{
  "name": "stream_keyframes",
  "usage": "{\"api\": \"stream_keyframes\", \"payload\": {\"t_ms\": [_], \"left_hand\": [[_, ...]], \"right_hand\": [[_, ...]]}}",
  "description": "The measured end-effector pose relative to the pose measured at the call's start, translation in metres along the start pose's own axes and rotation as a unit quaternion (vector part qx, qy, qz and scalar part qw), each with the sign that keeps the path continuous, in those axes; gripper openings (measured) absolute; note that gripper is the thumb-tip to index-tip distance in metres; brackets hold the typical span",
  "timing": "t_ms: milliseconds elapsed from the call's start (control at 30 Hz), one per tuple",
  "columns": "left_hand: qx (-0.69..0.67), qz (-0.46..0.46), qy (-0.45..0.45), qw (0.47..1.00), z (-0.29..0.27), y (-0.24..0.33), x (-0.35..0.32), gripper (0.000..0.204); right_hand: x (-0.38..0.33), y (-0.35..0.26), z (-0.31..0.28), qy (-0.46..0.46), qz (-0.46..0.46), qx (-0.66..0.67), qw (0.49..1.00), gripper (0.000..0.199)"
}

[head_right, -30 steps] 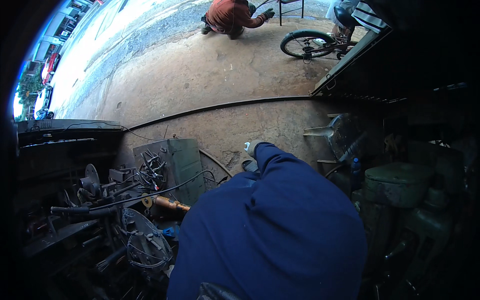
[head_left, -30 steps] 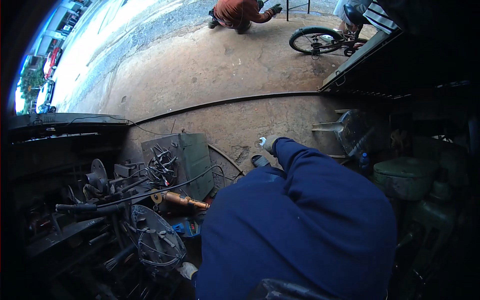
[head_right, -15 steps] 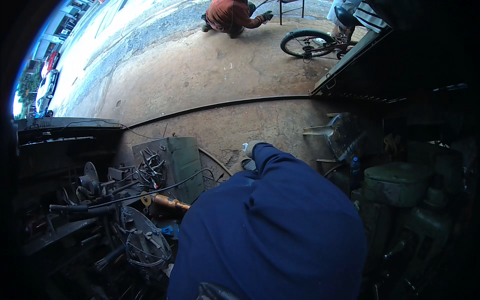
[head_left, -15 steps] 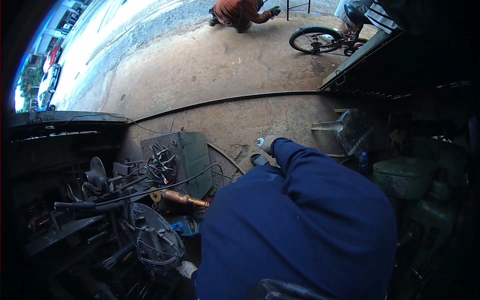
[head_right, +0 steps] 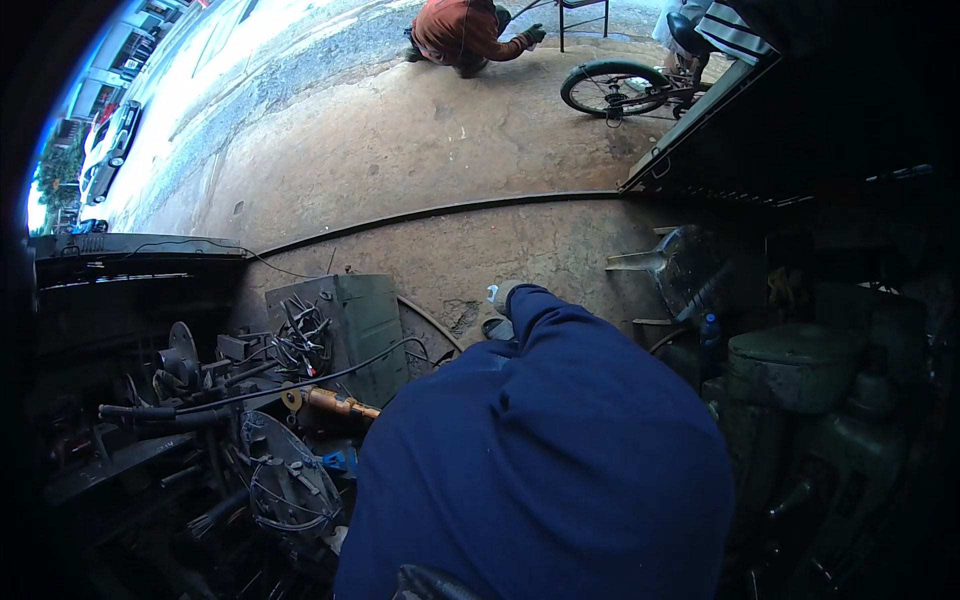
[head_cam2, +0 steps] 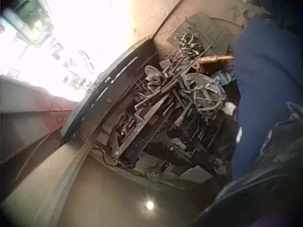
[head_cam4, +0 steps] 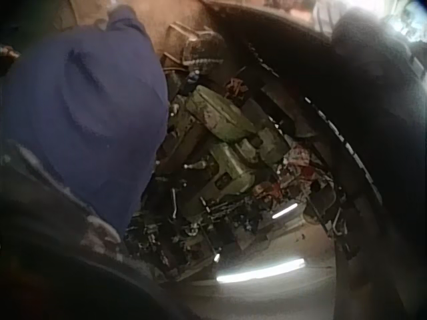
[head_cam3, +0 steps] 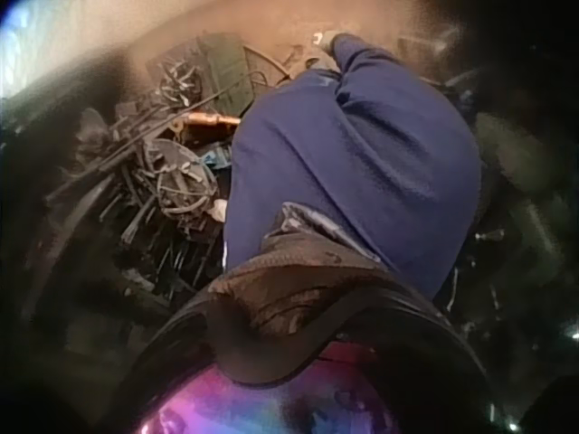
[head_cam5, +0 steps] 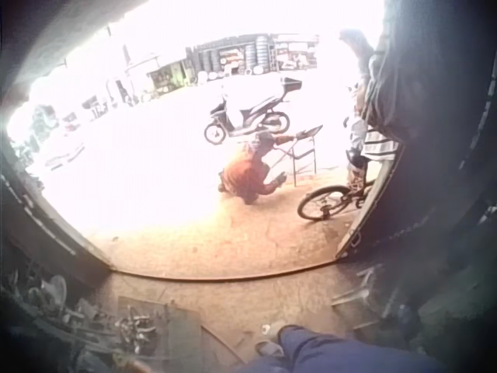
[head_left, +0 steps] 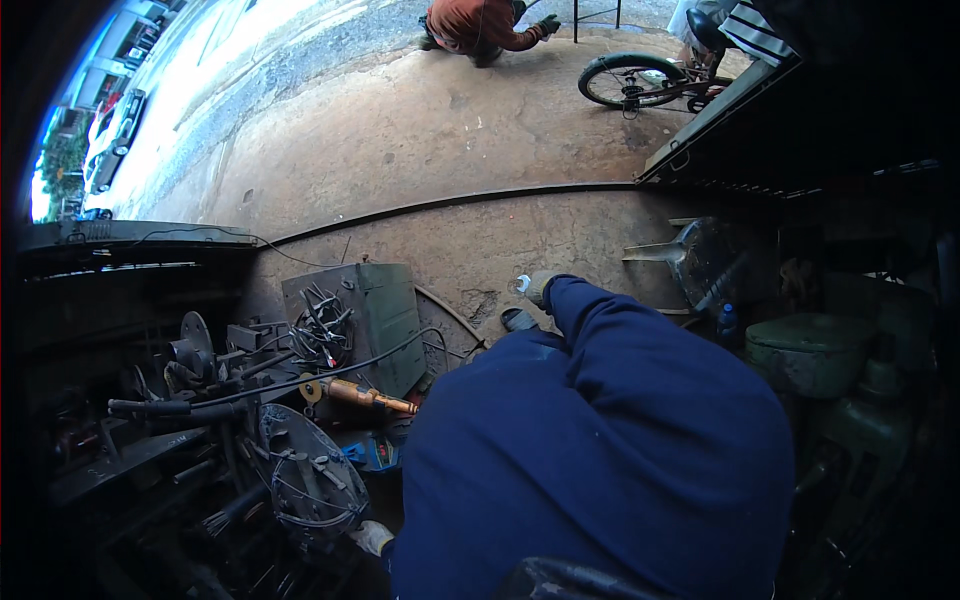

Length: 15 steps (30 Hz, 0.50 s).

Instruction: The person assembles a metal structure by aligning curved pipes and flat plates, using a welding torch to join the components while wearing protective gloves. The person subsequently uses a wrench to tighten bolts on the assembled frame.

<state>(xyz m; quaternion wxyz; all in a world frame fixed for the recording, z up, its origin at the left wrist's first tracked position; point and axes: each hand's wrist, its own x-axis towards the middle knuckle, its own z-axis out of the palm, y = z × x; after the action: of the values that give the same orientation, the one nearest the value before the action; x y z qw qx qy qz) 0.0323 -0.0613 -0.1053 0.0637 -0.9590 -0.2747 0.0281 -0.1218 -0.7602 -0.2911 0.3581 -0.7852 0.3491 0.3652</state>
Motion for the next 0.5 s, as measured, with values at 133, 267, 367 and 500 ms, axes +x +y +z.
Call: {"api": "stream_keyframes", "payload": {"t_ms": [133, 267, 367, 500], "left_hand": [[0.0, 0.003, 0.002, 1.0, 0.0, 0.002, 0.001, 0.054], [0.004, 0.001, 0.004, 1.0, -0.001, -0.004, 0.001, 0.054], [0.008, 0.006, 0.003, 1.0, -0.001, -0.003, 0.001, 0.054], [0.007, 0.009, 0.002, 1.0, -0.003, 0.003, 0.0, 0.054]], "right_hand": [[0.003, -0.001, 0.0, -0.005, -0.007, -0.021, 1.0, 0.04], [-0.008, -0.011, -0.008, -0.018, -0.004, -0.02, 1.0, 0.04], [-0.01, -0.012, -0.008, -0.019, 0.012, 0.003, 1.0, 0.041], [-0.003, -0.003, -0.002, -0.011, 0.002, -0.007, 1.0, 0.041]]}}
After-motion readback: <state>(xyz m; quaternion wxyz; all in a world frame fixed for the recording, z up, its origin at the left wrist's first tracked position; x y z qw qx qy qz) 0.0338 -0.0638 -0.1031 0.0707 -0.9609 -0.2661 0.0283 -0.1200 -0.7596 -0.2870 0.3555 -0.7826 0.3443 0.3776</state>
